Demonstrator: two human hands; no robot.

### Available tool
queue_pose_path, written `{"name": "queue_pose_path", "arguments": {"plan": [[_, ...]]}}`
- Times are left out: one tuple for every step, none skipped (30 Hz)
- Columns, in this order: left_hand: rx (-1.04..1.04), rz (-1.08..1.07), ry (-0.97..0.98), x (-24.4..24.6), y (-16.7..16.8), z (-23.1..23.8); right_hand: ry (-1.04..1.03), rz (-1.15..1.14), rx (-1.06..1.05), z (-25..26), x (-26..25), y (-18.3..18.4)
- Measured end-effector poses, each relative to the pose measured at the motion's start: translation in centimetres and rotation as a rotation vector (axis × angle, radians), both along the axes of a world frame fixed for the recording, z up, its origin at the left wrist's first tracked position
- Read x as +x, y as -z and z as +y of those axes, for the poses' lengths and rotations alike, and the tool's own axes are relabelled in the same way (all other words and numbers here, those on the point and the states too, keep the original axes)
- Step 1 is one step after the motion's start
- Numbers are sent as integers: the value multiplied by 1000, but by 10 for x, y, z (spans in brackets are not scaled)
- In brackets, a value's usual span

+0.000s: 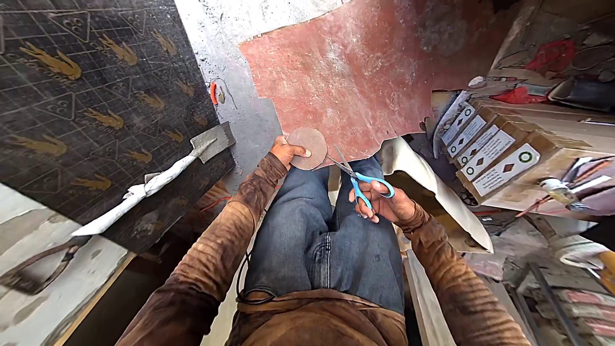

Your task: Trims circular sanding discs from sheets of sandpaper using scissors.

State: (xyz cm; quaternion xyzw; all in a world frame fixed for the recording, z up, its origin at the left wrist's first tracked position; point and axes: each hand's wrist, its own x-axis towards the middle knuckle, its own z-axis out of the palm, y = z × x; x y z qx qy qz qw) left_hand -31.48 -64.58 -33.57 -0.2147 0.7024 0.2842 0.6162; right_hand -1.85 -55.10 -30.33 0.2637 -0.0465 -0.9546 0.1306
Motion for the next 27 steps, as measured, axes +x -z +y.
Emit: {"name": "queue_pose_path", "arguments": {"plan": [[4,2,1,-5,2,3,7,1,-7,0,-1,-1],[8,4,9,-8,3,4,15,0,-12,-2,-2,-1],[8,8,22,-11,3,4,29,5,-14,-3,-5,-1],[8,8,34,-13,3,5,47,12,-23,-4,-7,0],[6,10,46,-16,2,7,66,27,-36,-3,-11,1],[6,17,50,-18,1,9,77,38,-49,-2,-16,4],[10,25,49,-22,0,10,60,31,-51,0,-22,7],[11,34,49,-25,-1,9,17,3,-33,1,-28,9],[9,40,55,-28,-3,8,-21,-25,-14,1,-34,11],[8,40,49,-30,-4,6,-35,-39,1,0,-40,13],[14,33,29,-31,-6,4,-22,-46,16,-2,-46,14],[25,22,1,-32,-7,2,-1,-60,36,-4,-53,17],[32,8,-38,-33,-7,2,17,-85,56,-7,-62,19],[30,-5,-83,-33,-7,2,23,-122,81,-11,-72,19],[23,-25,-126,-32,-8,1,14,-165,111,-15,-80,19],[14,-46,-158,-31,-10,1,-4,-211,156,-20,-88,19],[1,-64,-183,-31,-11,0,-6,-236,195,-24,-94,21],[-8,-83,-201,-31,-12,-1,7,-250,224,-30,-97,23],[-8,-102,-225,-32,-13,-3,24,-265,246,-36,-100,23],[-1,-115,-241,-32,-13,-6,35,-277,261,-41,-102,23],[1,-117,-245,-33,-12,-8,38,-292,252,-43,-105,22],[-3,-112,-242,-35,-13,-10,30,-298,220,-43,-108,21],[-5,-105,-233,-37,-12,-12,0,-296,182,-40,-110,21],[-6,-100,-219,-39,-11,-14,-57,-290,146,-33,-112,22],[-14,-90,-197,-41,-9,-17,-146,-284,117,-22,-115,23],[-25,-80,-173,-41,-8,-22,-251,-272,98,-10,-118,24],[-36,-68,-156,-41,-9,-23,-347,-263,91,3,-123,24]]}}
